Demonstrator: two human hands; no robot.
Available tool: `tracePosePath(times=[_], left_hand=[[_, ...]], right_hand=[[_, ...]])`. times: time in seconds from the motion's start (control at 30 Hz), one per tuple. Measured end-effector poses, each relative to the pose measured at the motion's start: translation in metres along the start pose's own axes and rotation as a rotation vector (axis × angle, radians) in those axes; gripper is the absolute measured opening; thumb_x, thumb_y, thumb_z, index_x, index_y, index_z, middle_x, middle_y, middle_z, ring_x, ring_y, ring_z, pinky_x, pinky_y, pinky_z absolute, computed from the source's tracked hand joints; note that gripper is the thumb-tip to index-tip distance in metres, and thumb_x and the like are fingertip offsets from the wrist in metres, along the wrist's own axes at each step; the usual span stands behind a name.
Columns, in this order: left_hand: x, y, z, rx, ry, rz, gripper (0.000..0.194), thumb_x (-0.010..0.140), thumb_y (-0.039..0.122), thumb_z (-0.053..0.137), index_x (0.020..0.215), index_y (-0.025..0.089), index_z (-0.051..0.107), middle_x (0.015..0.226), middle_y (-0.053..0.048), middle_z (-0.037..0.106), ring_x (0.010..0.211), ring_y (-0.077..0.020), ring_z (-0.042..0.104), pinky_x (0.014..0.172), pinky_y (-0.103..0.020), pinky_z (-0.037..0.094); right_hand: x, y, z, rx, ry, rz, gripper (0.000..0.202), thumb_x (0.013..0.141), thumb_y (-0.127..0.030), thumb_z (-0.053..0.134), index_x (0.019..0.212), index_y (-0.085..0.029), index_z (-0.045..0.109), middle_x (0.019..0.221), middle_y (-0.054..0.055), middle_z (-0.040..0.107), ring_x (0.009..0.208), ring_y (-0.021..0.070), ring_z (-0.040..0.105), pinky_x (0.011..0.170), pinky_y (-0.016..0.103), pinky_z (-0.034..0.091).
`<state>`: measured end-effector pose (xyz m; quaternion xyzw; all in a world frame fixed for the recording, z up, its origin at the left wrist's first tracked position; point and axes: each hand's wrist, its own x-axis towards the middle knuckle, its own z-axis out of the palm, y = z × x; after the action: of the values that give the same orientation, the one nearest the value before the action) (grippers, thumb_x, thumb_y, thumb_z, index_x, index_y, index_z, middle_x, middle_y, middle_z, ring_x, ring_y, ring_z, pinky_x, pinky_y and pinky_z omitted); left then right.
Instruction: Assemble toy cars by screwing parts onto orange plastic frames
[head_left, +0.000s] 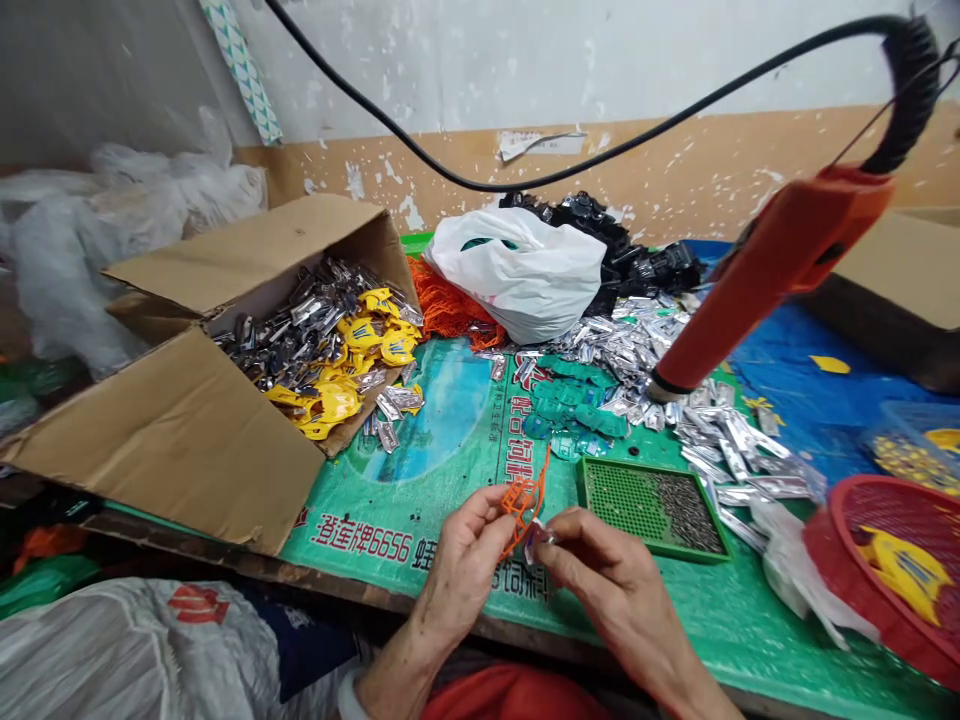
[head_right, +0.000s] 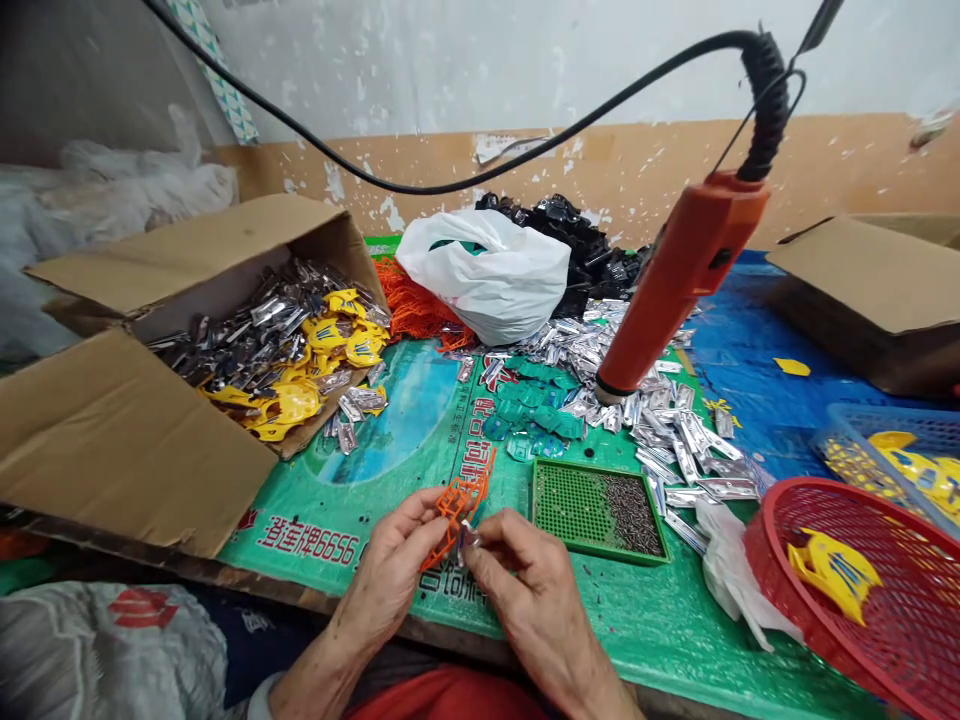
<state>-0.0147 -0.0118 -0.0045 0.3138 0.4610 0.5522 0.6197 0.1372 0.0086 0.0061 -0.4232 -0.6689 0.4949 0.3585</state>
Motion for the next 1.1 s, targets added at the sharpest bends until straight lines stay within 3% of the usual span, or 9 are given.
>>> tracePosePath(times=[0.07, 0.17, 0.3, 0.43, 0.57, 0.7, 0.8, 0.93, 1.1], left_hand=[[0.0, 0.0, 0.001, 0.047, -0.011, 0.011, 0.02, 0.086, 0.021, 0.059, 0.104, 0.017, 0.068, 0.094, -0.003, 0.074, 0.081, -0.0137, 0.064, 0.073, -0.021, 0.047], [0.001, 0.0, 0.004, 0.085, 0.008, 0.026, 0.021, 0.085, 0.021, 0.06, 0.105, 0.017, 0.066, 0.097, -0.004, 0.074, 0.087, -0.0157, 0.065, 0.079, -0.023, 0.048], [0.0, 0.002, 0.008, 0.122, 0.007, 0.041, 0.025, 0.081, 0.021, 0.063, 0.106, 0.016, 0.065, 0.099, -0.006, 0.074, 0.093, -0.0197, 0.066, 0.085, -0.028, 0.048], [0.0, 0.0, 0.003, 0.214, 0.032, 0.088, 0.024, 0.084, 0.025, 0.061, 0.107, 0.016, 0.064, 0.101, -0.006, 0.073, 0.094, -0.0205, 0.065, 0.085, -0.029, 0.047], [0.0, -0.001, -0.007, 0.38, 0.081, 0.154, 0.026, 0.087, 0.03, 0.059, 0.109, 0.017, 0.064, 0.1, -0.006, 0.072, 0.088, -0.0204, 0.063, 0.077, -0.027, 0.046], [-0.006, 0.002, -0.009, 0.568, -0.016, 0.288, 0.028, 0.09, 0.036, 0.055, 0.105, 0.018, 0.069, 0.09, -0.006, 0.07, 0.08, -0.02, 0.061, 0.072, -0.028, 0.044], [-0.01, 0.006, -0.007, 0.63, -0.138, 0.46, 0.029, 0.085, 0.037, 0.062, 0.107, 0.019, 0.069, 0.088, -0.007, 0.068, 0.077, -0.0201, 0.06, 0.069, -0.028, 0.044], [-0.012, 0.013, -0.005, 0.712, -0.232, 0.628, 0.031, 0.083, 0.02, 0.066, 0.113, 0.023, 0.067, 0.094, -0.007, 0.072, 0.082, -0.0205, 0.061, 0.072, -0.029, 0.046], [-0.014, 0.019, -0.006, 0.814, -0.297, 0.739, 0.045, 0.079, 0.015, 0.069, 0.123, 0.024, 0.062, 0.1, -0.009, 0.074, 0.086, -0.0233, 0.063, 0.077, -0.034, 0.048]], right_hand=[[0.003, 0.0, -0.002, 0.159, -0.019, 0.12, 0.024, 0.082, -0.038, 0.062, 0.071, -0.018, 0.058, 0.063, 0.0, 0.056, 0.055, 0.0111, 0.05, 0.05, 0.023, 0.041], [0.005, 0.005, 0.001, 0.276, 0.004, 0.183, 0.024, 0.079, -0.04, 0.065, 0.075, -0.018, 0.056, 0.061, -0.002, 0.054, 0.052, 0.0104, 0.048, 0.048, 0.023, 0.04], [0.005, 0.011, 0.008, 0.122, 0.066, 0.091, 0.019, 0.08, -0.029, 0.061, 0.095, -0.019, 0.06, 0.073, 0.0, 0.06, 0.055, 0.011, 0.05, 0.051, 0.024, 0.041], [0.005, 0.007, 0.002, -0.039, 0.076, -0.069, 0.01, 0.084, -0.022, 0.056, 0.078, -0.019, 0.063, 0.074, 0.002, 0.061, 0.067, 0.0142, 0.056, 0.062, 0.026, 0.045], [0.006, -0.002, -0.018, 0.1, -0.054, -0.028, 0.012, 0.083, -0.028, 0.063, 0.077, -0.021, 0.071, 0.08, 0.003, 0.06, 0.076, 0.0152, 0.057, 0.067, 0.026, 0.047], [0.006, -0.007, -0.032, 0.223, -0.174, 0.007, 0.008, 0.08, -0.03, 0.069, 0.079, -0.024, 0.075, 0.078, 0.001, 0.059, 0.074, 0.0143, 0.058, 0.068, 0.026, 0.048], [0.005, -0.01, -0.032, 0.149, -0.099, -0.08, 0.008, 0.082, -0.029, 0.067, 0.084, -0.026, 0.075, 0.078, 0.001, 0.064, 0.074, 0.0136, 0.06, 0.067, 0.024, 0.048], [-0.002, -0.015, -0.03, -0.06, 0.044, -0.21, 0.004, 0.081, -0.025, 0.069, 0.085, -0.023, 0.07, 0.07, -0.001, 0.065, 0.062, 0.011, 0.058, 0.057, 0.021, 0.046], [-0.011, -0.018, -0.035, -0.205, 0.028, -0.358, 0.012, 0.085, -0.015, 0.063, 0.092, -0.023, 0.067, 0.081, 0.002, 0.067, 0.072, 0.0125, 0.063, 0.063, 0.021, 0.051]])
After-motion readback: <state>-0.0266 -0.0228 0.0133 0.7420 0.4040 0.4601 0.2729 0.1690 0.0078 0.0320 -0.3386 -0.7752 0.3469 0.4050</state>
